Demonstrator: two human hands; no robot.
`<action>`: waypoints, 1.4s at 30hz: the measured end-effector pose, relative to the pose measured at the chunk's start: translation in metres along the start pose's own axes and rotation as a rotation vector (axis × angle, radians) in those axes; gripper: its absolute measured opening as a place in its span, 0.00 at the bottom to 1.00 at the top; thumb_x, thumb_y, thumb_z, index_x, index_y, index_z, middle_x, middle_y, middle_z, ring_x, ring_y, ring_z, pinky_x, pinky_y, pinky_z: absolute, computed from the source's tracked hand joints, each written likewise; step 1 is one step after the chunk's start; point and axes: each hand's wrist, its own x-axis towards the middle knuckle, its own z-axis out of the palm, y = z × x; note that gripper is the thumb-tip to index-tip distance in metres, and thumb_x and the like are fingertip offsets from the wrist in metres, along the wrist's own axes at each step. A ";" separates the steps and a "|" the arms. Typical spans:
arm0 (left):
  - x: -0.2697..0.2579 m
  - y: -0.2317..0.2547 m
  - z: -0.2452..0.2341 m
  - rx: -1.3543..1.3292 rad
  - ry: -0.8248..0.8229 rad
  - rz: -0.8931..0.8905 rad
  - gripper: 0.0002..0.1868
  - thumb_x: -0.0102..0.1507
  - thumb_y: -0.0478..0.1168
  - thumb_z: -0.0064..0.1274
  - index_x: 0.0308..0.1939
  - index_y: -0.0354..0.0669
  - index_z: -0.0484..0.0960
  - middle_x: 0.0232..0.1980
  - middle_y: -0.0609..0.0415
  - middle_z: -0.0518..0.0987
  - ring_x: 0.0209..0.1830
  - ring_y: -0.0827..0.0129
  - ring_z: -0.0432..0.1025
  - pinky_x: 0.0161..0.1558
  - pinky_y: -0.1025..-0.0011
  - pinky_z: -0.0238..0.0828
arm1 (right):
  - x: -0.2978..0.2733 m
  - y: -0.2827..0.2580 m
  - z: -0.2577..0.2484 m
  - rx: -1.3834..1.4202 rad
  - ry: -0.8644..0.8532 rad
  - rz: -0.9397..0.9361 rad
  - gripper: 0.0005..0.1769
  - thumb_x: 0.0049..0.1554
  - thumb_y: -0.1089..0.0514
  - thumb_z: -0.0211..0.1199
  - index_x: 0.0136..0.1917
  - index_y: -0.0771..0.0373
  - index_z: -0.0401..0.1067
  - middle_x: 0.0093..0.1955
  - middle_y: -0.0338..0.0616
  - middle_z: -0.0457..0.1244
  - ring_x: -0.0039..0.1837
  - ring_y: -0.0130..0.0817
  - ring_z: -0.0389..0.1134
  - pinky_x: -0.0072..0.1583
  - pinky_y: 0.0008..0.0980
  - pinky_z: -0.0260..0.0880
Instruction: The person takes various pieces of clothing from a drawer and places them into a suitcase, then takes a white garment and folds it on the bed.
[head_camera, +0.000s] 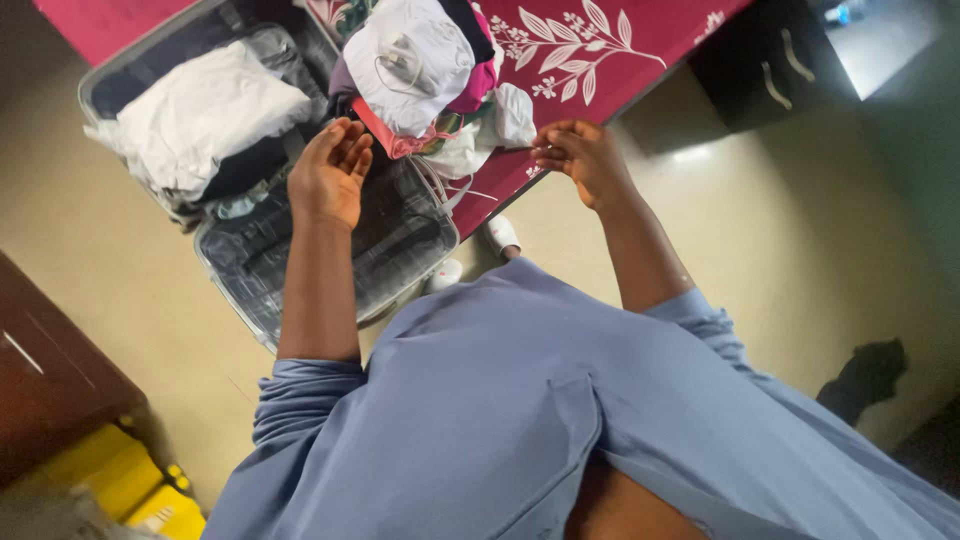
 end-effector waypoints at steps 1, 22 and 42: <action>-0.007 0.001 0.000 -0.016 0.021 0.019 0.13 0.63 0.35 0.57 0.49 0.32 0.82 0.48 0.44 0.83 0.45 0.56 0.79 0.47 0.65 0.77 | 0.018 -0.004 0.001 -0.013 -0.029 0.008 0.09 0.63 0.61 0.57 0.53 0.69 0.71 0.50 0.52 0.70 0.51 0.38 0.73 0.55 0.35 0.77; -0.169 -0.048 0.038 -0.137 0.543 0.316 0.12 0.68 0.38 0.53 0.54 0.37 0.80 0.53 0.48 0.80 0.54 0.62 0.76 0.57 0.69 0.75 | 0.266 0.066 0.108 -0.745 -0.539 -0.133 0.28 0.50 0.64 0.63 0.65 0.56 0.72 0.74 0.54 0.56 0.55 0.44 0.73 0.52 0.33 0.78; -0.162 -0.046 0.040 -0.150 0.603 0.307 0.13 0.66 0.38 0.54 0.53 0.36 0.80 0.51 0.48 0.81 0.53 0.63 0.77 0.56 0.70 0.76 | 0.329 0.021 0.057 -0.552 -0.038 -0.622 0.05 0.54 0.68 0.64 0.43 0.62 0.79 0.41 0.40 0.68 0.41 0.27 0.72 0.44 0.30 0.73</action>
